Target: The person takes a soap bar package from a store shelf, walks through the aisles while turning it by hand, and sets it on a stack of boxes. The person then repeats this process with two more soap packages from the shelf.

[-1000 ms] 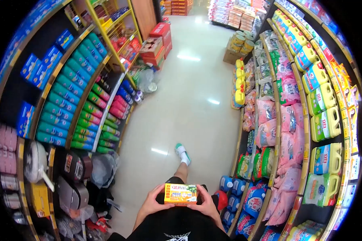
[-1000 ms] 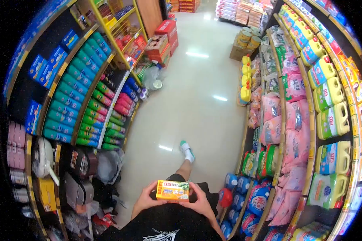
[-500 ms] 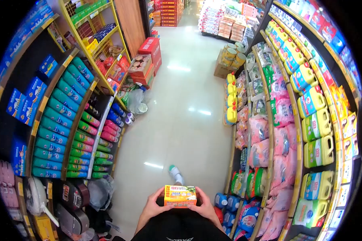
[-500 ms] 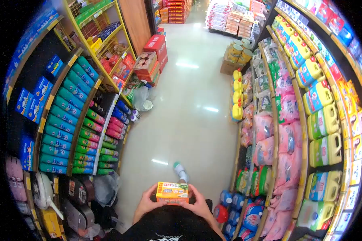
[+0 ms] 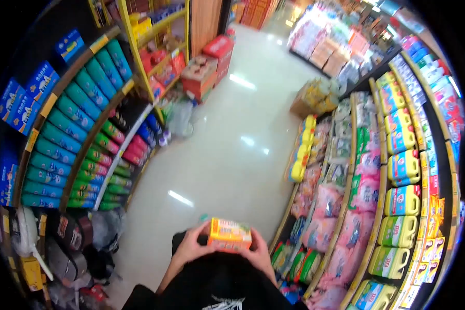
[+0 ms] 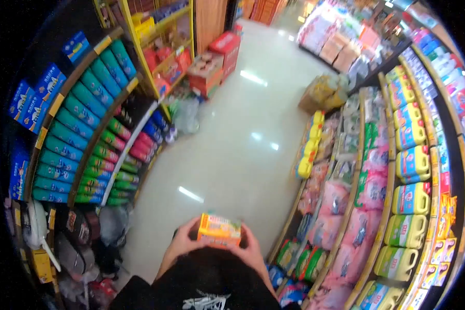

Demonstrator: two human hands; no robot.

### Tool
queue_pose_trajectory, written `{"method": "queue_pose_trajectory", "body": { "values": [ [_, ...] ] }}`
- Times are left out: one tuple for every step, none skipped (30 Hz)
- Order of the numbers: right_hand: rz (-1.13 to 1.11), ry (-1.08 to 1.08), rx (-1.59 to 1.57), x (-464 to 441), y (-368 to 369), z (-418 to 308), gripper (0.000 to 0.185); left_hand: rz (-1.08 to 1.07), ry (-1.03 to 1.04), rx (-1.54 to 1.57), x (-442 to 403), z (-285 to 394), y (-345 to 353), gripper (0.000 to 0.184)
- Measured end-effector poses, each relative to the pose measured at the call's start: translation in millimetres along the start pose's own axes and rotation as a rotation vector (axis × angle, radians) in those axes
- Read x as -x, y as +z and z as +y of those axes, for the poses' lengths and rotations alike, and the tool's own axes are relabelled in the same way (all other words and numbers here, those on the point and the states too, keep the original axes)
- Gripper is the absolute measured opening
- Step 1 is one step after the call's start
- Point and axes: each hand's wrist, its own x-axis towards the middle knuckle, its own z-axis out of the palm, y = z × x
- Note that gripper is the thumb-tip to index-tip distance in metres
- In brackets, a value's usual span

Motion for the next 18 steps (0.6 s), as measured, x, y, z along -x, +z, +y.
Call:
{"method": "queue_pose_trajectory", "body": {
  "values": [
    [-0.014, 0.033, -0.07, -6.5, 4.3, -21.9, 0.081, -0.003, -0.058, -0.02, -5.4, 2.2, -0.6, 0.079],
    [-0.002, 0.014, -0.07, -12.3, 2.1, -18.2, 0.081, 0.02, -0.065, 0.026, -9.1, -7.1, 1.2, 0.08],
    [0.015, 0.022, -0.134, -16.9, 2.8, -21.9, 0.081, 0.008, -0.069, -0.006, -16.9, 1.8, -2.0, 0.08],
    [0.015, 0.034, -0.146, -22.9, 0.8, -26.0, 0.082, 0.009, -0.059, -0.026, -25.2, 2.2, -2.6, 0.081],
    [0.008, 0.048, -0.157, -28.5, -2.4, -29.6, 0.082, 0.002, -0.039, -0.026, -32.3, -0.3, -3.2, 0.081],
    [-0.001, 0.058, -0.167, -35.2, -6.5, -32.2, 0.083, -0.003, -0.014, -0.026, -40.0, -2.8, -3.0, 0.082],
    [0.005, 0.07, -0.193, -43.3, -10.2, -33.9, 0.083, -0.012, -0.035, -0.021, -49.4, -1.4, -2.1, 0.082],
    [0.01, 0.08, -0.221, -50.3, -14.3, -34.1, 0.083, -0.02, -0.056, -0.017, -58.8, 4.1, -1.0, 0.082],
    [0.013, 0.081, -0.212, -58.7, -19.9, -31.3, 0.084, -0.027, -0.068, -0.018, -69.9, 8.1, -0.5, 0.082],
    [0.017, 0.072, -0.193, -68.8, -24.1, -33.8, 0.084, -0.021, -0.071, -0.021, -80.6, 10.3, 0.5, 0.081],
    [0.015, 0.074, -0.205, -79.7, -29.7, -35.0, 0.084, -0.016, -0.069, -0.026, -93.2, 12.3, 2.3, 0.081],
    [0.014, 0.073, -0.216, -90.4, -36.3, -35.5, 0.085, -0.012, -0.065, -0.03, -106.0, 13.7, 4.1, 0.08],
    [0.001, 0.072, -0.21, -101.7, -44.4, -35.4, 0.085, -0.025, -0.069, -0.041, -119.6, 14.1, 5.3, 0.08],
    [-0.01, 0.066, -0.204, -113.7, -53.4, -35.7, 0.085, -0.03, -0.076, -0.056, -134.0, 15.0, 6.8, 0.08],
    [-0.02, 0.056, -0.195, -127.1, -62.1, -36.5, 0.085, -0.037, -0.078, -0.07, -149.6, 16.0, 8.2, 0.08],
    [-0.012, 0.058, -0.205, -141.7, -70.7, -37.4, 0.085, -0.044, -0.08, -0.085, -166.4, 17.6, 9.7, 0.08],
    [0.0, 0.064, -0.215, -153.4, -78.9, -38.5, 0.085, -0.051, -0.09, -0.099, -180.9, 19.0, 11.4, 0.08],
    [0.012, 0.069, -0.224, -165.7, -88.9, -40.4, 0.086, -0.059, -0.1, -0.112, -197.9, 19.8, 14.3, 0.08]
  ]
}}
